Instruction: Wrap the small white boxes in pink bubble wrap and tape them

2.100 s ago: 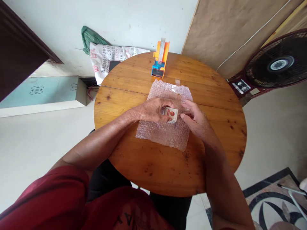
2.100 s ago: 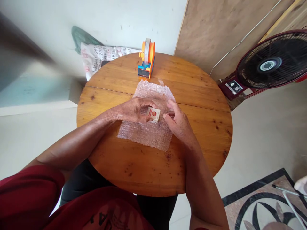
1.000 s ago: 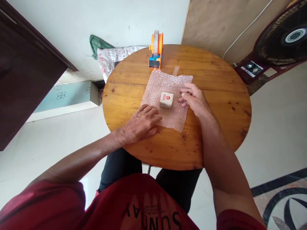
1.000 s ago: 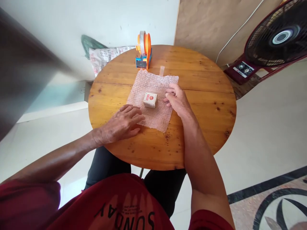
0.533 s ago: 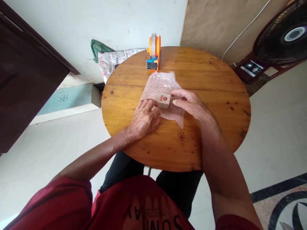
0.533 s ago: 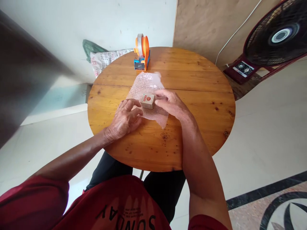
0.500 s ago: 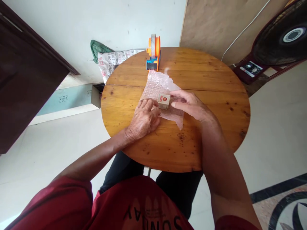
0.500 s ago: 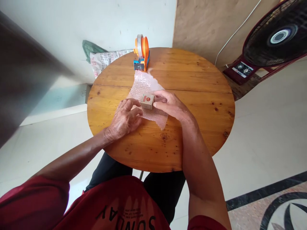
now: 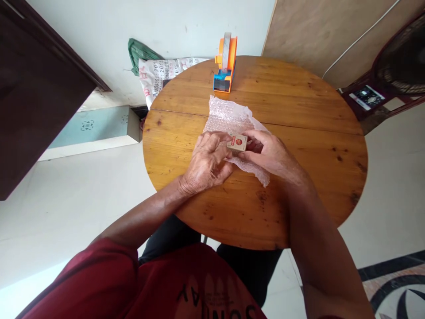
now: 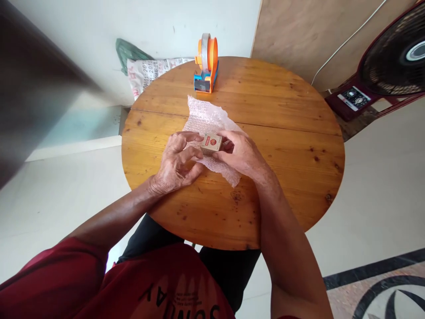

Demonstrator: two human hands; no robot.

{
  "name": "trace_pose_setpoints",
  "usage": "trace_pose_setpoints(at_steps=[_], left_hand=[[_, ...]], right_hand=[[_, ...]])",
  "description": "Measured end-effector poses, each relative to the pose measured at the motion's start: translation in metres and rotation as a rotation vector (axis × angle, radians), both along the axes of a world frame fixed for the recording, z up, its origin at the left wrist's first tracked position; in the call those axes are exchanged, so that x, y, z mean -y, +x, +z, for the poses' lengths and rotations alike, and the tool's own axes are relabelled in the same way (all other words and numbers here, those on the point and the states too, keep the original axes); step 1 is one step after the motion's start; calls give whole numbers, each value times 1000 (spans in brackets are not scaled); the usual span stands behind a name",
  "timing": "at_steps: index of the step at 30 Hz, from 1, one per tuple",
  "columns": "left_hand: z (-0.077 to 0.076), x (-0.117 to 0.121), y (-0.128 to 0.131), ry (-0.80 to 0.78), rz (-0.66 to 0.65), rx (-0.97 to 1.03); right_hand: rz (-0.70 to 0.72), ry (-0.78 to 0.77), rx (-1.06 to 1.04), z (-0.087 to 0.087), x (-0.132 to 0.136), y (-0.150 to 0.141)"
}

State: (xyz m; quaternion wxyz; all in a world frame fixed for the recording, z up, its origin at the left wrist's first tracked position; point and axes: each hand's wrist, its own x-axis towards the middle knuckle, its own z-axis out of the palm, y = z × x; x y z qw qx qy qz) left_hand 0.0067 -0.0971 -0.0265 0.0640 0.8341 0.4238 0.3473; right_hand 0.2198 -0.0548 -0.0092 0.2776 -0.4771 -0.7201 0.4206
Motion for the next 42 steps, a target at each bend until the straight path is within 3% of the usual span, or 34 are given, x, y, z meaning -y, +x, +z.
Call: trace_pose_setpoints(at_steps=[9, 16, 22, 26, 30, 37, 42], left_hand=[[0, 1, -2, -3, -89, 270], [-1, -3, 1, -35, -91, 343], [-3, -8, 2, -107, -96, 409], [-5, -10, 1, -172, -66, 399], [-4, -10, 2, -266, -64, 466], [9, -8, 0, -571, 31, 613], [13, -8, -4, -627, 36, 640]], right_hand=[[131, -14, 141, 25, 6, 3], [99, -83, 26, 30, 9, 11], [218, -102, 30, 43, 15, 23], [122, -39, 151, 38, 14, 17], [41, -21, 136, 27, 8, 8], [-4, -55, 144, 24, 6, 6], [-6, -73, 158, 25, 5, 6]])
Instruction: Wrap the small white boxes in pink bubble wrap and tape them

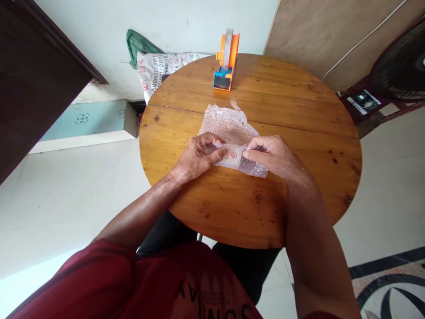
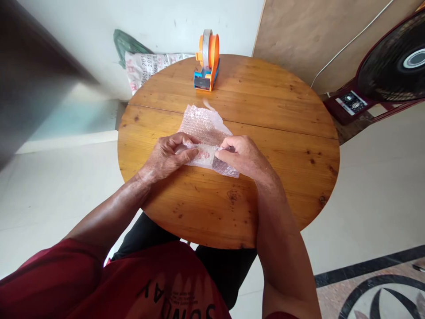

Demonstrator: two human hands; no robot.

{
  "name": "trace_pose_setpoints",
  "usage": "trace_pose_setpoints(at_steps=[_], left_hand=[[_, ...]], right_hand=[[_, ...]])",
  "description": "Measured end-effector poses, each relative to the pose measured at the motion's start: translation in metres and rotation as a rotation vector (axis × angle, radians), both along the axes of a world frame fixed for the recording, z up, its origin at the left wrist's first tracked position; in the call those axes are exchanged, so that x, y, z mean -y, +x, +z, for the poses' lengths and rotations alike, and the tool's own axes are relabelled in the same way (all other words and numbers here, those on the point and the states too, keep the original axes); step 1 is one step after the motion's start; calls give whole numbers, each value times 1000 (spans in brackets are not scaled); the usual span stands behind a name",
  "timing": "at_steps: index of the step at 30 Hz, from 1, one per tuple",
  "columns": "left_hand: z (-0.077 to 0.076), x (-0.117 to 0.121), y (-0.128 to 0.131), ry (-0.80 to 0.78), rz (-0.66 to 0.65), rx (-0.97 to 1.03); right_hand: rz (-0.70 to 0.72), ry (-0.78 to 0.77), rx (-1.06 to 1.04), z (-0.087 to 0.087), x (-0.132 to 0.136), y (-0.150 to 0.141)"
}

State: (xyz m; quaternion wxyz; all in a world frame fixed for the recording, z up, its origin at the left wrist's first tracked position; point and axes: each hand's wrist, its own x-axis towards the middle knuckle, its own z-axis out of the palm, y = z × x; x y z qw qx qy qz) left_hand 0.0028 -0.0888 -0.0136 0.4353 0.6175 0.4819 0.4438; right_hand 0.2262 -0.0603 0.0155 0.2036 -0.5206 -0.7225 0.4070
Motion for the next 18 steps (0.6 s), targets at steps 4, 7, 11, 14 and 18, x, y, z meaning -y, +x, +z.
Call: trace_pose_setpoints(at_steps=[4, 7, 11, 14, 18], left_hand=[[-2, 0, 1, -48, -21, -17], [-2, -1, 1, -75, -40, -39], [-1, -3, 1, -112, -66, -13], [-2, -4, 1, -128, -88, 20], [-3, -5, 1, -133, -118, 41]], right_hand=[[66, 4, 8, 2, 1, 2], [115, -13, 17, 4, 2, 5], [152, -7, 21, 3, 2, 6], [157, -10, 24, 2, 1, 6], [158, -14, 24, 1, 1, 5]])
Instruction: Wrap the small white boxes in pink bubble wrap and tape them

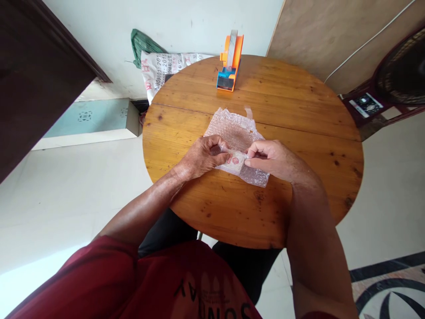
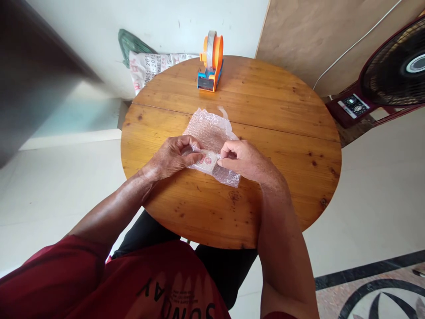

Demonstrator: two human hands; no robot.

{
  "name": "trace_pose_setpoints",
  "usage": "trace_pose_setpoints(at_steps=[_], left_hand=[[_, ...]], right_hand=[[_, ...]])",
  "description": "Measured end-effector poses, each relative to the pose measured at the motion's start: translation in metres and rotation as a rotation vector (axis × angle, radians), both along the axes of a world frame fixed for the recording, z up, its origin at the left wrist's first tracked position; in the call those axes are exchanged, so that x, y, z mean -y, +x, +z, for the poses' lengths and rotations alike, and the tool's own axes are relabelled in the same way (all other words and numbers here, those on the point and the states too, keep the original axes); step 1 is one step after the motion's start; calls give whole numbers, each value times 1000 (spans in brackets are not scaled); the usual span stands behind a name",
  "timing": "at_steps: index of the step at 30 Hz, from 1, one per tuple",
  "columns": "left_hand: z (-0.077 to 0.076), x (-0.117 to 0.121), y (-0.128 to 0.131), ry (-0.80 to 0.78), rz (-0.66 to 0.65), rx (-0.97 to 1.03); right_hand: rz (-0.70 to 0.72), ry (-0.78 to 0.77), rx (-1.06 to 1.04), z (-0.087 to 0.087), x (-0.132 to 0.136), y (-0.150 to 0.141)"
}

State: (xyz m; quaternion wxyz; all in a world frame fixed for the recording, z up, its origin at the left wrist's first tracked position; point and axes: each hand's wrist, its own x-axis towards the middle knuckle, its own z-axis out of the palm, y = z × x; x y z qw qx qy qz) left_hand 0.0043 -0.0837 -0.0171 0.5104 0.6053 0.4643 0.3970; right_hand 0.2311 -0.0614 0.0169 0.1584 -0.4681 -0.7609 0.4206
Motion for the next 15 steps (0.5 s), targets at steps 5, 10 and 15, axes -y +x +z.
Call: trace_pose_setpoints(at_steps=[5, 10, 15], left_hand=[[-1, 0, -1, 25, 8, 2], [0, 1, 0, 23, -10, 24], [1, 1, -1, 17, -19, 19]], right_hand=[[-13, -27, -10, 0, 0, 0], [-25, -57, -32, 1, 1, 0], [-42, -14, -56, -3, 2, -5]])
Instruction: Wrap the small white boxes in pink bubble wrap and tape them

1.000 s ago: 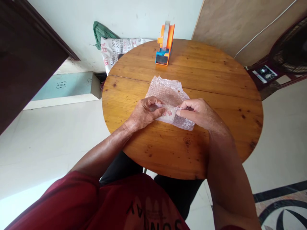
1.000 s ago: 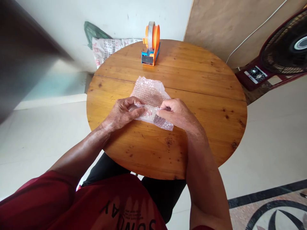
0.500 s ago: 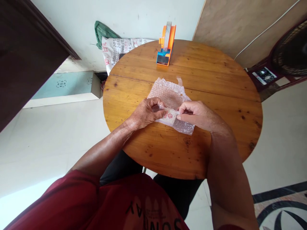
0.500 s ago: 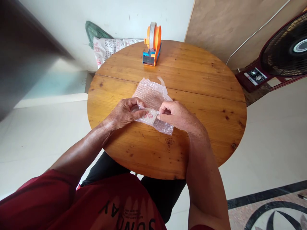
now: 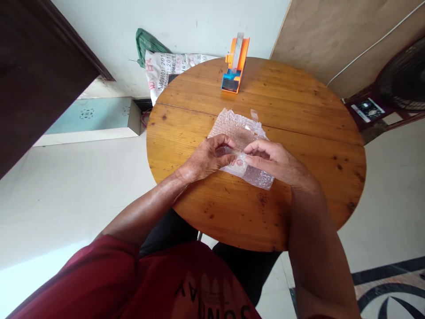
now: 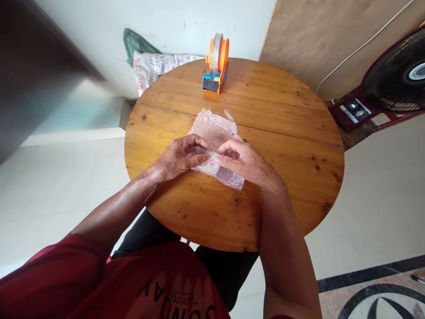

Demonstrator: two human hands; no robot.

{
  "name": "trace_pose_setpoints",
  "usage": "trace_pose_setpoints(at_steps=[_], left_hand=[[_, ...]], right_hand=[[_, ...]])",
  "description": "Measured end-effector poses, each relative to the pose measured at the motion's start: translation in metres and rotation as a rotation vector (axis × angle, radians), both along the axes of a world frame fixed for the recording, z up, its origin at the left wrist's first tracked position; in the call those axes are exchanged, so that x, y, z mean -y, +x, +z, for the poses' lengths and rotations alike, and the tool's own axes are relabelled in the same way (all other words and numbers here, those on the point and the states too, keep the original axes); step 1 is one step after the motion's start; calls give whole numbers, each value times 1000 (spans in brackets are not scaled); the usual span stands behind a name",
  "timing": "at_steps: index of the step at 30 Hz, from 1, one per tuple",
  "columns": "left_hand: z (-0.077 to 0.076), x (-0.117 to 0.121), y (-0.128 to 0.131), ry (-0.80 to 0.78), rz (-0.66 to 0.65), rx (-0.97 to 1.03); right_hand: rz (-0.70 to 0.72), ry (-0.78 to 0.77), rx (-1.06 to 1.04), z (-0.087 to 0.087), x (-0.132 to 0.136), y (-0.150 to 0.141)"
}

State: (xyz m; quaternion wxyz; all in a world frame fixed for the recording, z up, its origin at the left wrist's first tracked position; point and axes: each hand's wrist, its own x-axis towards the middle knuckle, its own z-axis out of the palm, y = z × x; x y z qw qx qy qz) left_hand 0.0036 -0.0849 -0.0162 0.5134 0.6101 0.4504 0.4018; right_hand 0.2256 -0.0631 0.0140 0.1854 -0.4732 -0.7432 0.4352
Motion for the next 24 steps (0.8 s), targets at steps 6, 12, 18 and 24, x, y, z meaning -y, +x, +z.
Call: trace_pose_setpoints(at_steps=[6, 12, 18, 24], left_hand=[[-1, -1, -1, 9, -4, -31], [0, -1, -1, 4, 3, -25], [1, -2, -2, 12, -18, -37], [-1, -2, -1, 5, -31, 6]], right_hand=[[-51, 4, 12, -5, -2, -9], [-45, 25, -6, -5, 1, -10], [42, 454, -6, -3, 8, -15], [141, 493, -25, -5, 9, -18]])
